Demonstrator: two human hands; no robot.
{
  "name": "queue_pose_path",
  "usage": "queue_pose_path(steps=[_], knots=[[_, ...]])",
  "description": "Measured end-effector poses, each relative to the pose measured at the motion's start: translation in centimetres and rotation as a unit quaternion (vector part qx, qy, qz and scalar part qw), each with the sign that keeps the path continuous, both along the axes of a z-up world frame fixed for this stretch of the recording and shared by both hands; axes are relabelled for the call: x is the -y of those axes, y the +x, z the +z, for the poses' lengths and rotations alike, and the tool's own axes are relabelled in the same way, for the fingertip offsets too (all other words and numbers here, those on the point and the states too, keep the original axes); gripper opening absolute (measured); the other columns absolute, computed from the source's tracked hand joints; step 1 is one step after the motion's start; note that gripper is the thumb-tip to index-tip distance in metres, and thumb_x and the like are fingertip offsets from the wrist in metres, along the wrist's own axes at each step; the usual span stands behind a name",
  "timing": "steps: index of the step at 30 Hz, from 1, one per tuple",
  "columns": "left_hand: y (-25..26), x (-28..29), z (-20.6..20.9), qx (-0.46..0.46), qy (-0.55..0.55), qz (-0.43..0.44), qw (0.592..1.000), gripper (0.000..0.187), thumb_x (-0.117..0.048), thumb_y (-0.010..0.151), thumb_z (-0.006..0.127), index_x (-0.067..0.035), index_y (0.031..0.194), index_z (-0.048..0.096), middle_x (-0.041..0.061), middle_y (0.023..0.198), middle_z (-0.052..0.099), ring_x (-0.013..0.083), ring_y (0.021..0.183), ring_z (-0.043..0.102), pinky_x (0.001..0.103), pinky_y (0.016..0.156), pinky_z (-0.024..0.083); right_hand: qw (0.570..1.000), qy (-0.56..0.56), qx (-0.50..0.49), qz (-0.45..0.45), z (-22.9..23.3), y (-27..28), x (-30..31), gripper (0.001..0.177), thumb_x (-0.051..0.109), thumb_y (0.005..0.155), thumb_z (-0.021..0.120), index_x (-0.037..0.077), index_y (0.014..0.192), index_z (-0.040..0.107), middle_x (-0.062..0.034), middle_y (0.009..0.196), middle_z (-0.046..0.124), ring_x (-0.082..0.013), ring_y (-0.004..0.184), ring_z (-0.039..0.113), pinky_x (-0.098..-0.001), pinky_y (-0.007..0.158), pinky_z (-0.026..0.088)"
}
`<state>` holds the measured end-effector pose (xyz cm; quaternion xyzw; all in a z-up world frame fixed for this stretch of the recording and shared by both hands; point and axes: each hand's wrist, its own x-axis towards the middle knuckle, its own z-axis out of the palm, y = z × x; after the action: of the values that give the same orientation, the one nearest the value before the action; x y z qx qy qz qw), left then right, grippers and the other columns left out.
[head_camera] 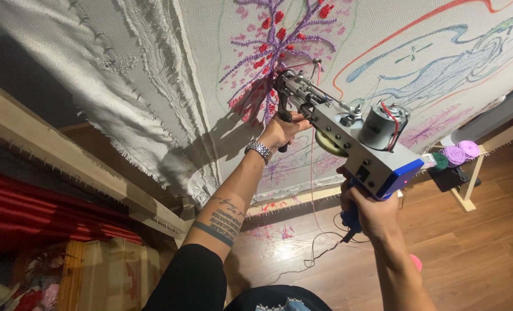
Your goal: Using a tufting gun to create a rug on a canvas frame.
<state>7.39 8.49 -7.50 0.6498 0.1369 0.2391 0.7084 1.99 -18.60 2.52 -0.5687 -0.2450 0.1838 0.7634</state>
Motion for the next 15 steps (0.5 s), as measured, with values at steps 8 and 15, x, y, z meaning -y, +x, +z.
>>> queue_pose_path(steps=[8,15], knots=[[0.7,-1.6,0.4,-0.058,0.018,0.02,0.998,0.033,-0.024,0.066,0.081,-0.007,0.092,0.07,0.007,0.079,0.069,0.0082,0.026,0.047,0.016,0.024,0.036,1.0,0.012,0.014,0.02,-1.3,0.7,-1.0,0.035,-0.011,0.072,0.05,-0.007,0.106,0.05,-0.0154,0.082,0.058,-0.0163,0.05,0.049,-0.024,0.042,0.042],[-0.8,-0.5,3.9,-0.039,0.034,0.008,0.999,0.025,-0.019,0.068,0.074,-0.003,0.086,0.069,0.008,0.055,0.059,0.0073,0.029,0.045,0.016,0.029,0.036,0.998,0.06,-0.005,0.031,-1.3,1.2,-1.0,0.045,-0.013,0.068,0.049,-0.006,0.112,0.045,-0.0229,0.104,0.059,-0.0154,0.061,0.052,-0.0232,0.043,0.043]])
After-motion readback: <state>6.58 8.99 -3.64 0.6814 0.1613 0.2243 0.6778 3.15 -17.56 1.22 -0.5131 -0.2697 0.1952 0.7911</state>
